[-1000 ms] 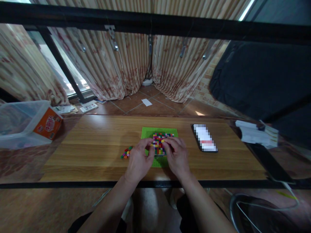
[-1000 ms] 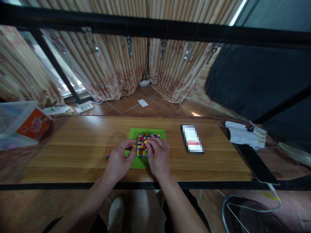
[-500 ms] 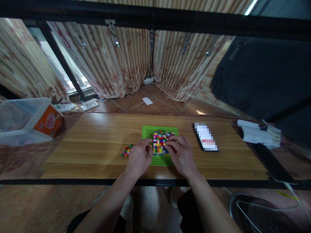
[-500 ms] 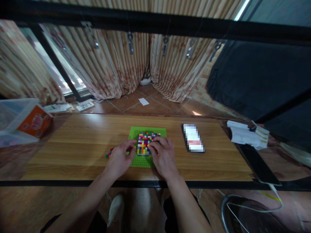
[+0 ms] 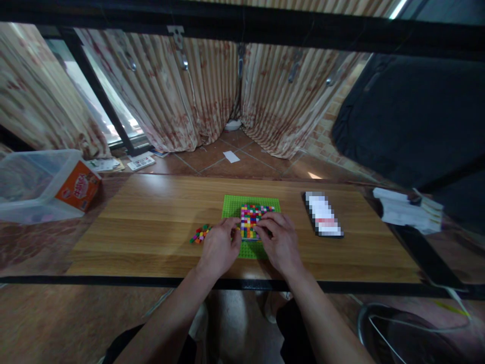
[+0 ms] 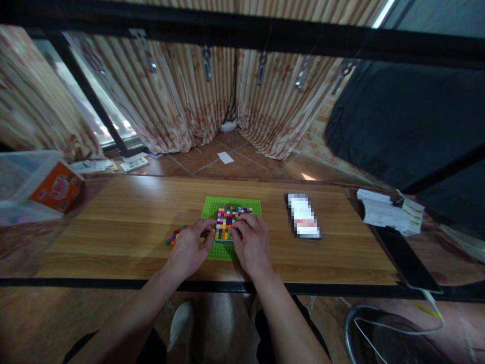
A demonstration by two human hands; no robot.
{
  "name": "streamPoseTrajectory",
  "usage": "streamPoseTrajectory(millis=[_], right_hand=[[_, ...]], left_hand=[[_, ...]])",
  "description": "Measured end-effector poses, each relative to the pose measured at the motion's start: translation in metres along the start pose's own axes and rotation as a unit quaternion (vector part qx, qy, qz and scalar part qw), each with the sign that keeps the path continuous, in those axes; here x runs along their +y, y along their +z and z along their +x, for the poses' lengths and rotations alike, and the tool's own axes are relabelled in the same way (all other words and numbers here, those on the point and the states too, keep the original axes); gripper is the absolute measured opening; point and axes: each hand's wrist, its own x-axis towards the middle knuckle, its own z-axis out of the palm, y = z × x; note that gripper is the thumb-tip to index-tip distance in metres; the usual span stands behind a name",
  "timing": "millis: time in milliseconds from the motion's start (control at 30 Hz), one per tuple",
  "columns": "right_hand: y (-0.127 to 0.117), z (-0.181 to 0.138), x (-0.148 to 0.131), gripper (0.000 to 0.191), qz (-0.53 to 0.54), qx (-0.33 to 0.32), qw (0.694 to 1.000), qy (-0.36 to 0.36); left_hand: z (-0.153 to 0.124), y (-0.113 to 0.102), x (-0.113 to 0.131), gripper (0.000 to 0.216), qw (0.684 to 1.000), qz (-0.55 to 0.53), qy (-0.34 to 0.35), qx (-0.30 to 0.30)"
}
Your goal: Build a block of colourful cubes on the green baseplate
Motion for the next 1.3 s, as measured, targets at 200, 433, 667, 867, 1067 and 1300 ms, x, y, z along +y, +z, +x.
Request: streamPoseTrajectory(millis=[200,433,667,867,1067,1300], right_hand=[[-0.002,-0.002,0.0,0.012,0.003,0.004,1.0,0.0],[-0.004,0.001,-0.003,0.018,0.018,0.057,0.997,0.047],[0.005,0.003,-0.007,0.032,-0.022,0.036,0.994,0.099],[0.012,0.003,-0.006,0.03,-0.019,0.046,0.994,0.102],[0.016,0.002,-0.005,0.029,-0.009,0.052,0.992,0.112],[0.016,0.003,-0.006,0.027,-0.006,0.043,0.993,0.113]], left_hand=[[0.0,0.0,0.0,0.026,1.0,0.002,0.004,0.005],[0.0,0.0,-0.001,0.026,1.0,0.0,0.002,0.004],[0.0,0.0,0.0,0.025,1.0,0.015,0.001,0.005],[0.0,0.001,-0.003,0.025,1.0,0.001,0.005,0.009],[0.0,0.002,-0.004,0.025,1.0,-0.006,0.011,0.013],[0.0,0.002,-0.002,0.025,1.0,-0.014,0.011,0.018]])
